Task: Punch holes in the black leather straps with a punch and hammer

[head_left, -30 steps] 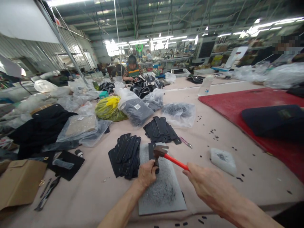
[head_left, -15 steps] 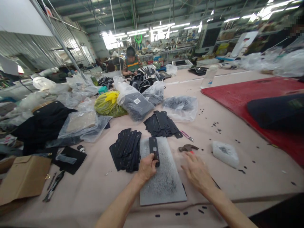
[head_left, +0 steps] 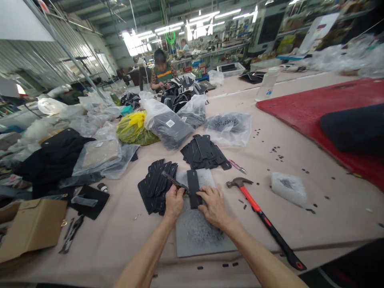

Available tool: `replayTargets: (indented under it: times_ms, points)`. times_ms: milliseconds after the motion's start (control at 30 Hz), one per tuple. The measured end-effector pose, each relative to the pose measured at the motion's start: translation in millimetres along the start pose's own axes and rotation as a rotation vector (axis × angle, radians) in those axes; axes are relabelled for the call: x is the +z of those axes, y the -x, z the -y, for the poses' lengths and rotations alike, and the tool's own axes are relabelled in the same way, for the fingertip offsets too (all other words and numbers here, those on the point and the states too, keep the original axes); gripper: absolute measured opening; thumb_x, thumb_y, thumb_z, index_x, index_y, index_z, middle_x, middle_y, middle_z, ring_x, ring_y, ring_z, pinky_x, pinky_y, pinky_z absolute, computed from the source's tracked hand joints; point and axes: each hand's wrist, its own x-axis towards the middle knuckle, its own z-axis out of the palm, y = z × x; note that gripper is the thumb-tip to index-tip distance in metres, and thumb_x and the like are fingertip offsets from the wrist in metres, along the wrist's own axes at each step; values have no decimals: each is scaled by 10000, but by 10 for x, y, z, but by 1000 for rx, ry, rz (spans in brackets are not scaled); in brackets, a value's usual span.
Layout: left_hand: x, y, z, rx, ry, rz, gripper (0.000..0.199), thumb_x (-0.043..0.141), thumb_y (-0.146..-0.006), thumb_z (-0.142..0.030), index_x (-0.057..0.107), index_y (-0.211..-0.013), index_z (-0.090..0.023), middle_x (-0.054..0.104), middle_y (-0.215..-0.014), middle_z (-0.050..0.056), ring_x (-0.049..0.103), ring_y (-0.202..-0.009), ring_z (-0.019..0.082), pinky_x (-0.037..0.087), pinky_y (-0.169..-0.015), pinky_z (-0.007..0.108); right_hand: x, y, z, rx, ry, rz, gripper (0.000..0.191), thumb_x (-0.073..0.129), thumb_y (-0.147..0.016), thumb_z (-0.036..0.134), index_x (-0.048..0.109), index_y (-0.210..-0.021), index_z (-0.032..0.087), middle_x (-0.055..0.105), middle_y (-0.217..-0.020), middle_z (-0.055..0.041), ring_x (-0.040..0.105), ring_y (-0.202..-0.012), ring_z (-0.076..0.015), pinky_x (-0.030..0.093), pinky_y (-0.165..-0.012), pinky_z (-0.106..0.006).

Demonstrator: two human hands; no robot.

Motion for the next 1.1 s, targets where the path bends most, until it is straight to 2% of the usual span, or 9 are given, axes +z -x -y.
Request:
replayTargets:
  times_ms: [133, 333, 533, 667, 767, 867, 933, 1000, 1100]
  points:
    - [2, 139, 90, 91, -36, 101, 190, 496, -854, -213, 671, -916, -173, 725, -826, 26, 671, -763, 169, 508, -711, 255, 22, -7, 29, -3, -9, -19, 334, 633, -776, 156, 610, -1090, 266, 525, -1292, -61, 406, -1220, -275, 213, -1061, -546]
    - [56, 216, 155, 107, -9, 87, 216, 486, -859, -185, 682, -952, -175, 743, -888, 44, 698, -821, 175, 532, -761, 263, 54, -26, 63, 16, -22, -4, 192, 615, -756, 121, 636, -899, 248, 520, -1275, -45, 388, -1220, -274, 208, -1048, -542]
    - [57, 208, 180, 133, -22, 79, 224, 474, -858, -158, 671, -964, -170, 739, -916, 62, 696, -863, 184, 534, -786, 278, 80, 11, 66, 17, -44, -24, 107, 537, -780, 103, 560, -758, 206, 532, -1245, -66, 411, -1190, -271, 237, -1033, -522]
    - [85, 230, 226, 178, -84, 76, 213, 480, -848, -144, 662, -955, -171, 734, -911, 80, 692, -873, 206, 531, -804, 302, 95, 208, -6, -85, -78, -59, 131, 449, -828, 92, 484, -795, 214, 580, -1092, -76, 487, -1063, -239, 299, -997, -471]
    - [92, 238, 238, 187, -111, 76, 198, 483, -847, -151, 656, -939, -177, 733, -912, 82, 694, -873, 209, 528, -800, 299, 89, 297, -11, -46, -60, -93, 116, 442, -854, 125, 508, -882, 217, 589, -1009, -72, 505, -989, -243, 344, -930, -440]
    - [84, 237, 238, 190, -121, 72, 193, 471, -854, -155, 657, -905, -178, 731, -903, 82, 693, -862, 208, 527, -792, 297, 75, 221, 66, -2, -1, -86, 295, 494, -865, 178, 531, -1154, 225, 598, -1045, -74, 499, -1001, -257, 347, -899, -427]
    - [79, 236, 243, 201, -132, 73, 203, 462, -857, -150, 658, -903, -179, 729, -904, 82, 692, -865, 208, 526, -795, 298, 66, 110, 135, 2, 72, -47, 325, 508, -878, 193, 560, -1194, 248, 607, -1035, -69, 495, -998, -260, 339, -877, -413]
    - [79, 236, 252, 214, -134, 80, 212, 455, -863, -149, 659, -914, -181, 728, -911, 83, 691, -875, 205, 525, -802, 294, 62, 3, 189, 5, 123, -6, 212, 489, -902, 188, 644, -1030, 252, 613, -954, -58, 496, -946, -247, 327, -840, -391]
    - [85, 244, 264, 215, -149, 87, 200, 464, -864, -159, 651, -934, -178, 725, -893, 82, 693, -857, 206, 529, -787, 291, 71, -70, 221, -23, 129, 36, 223, 456, -921, 162, 641, -814, 224, 596, -847, -41, 484, -863, -216, 308, -816, -369]
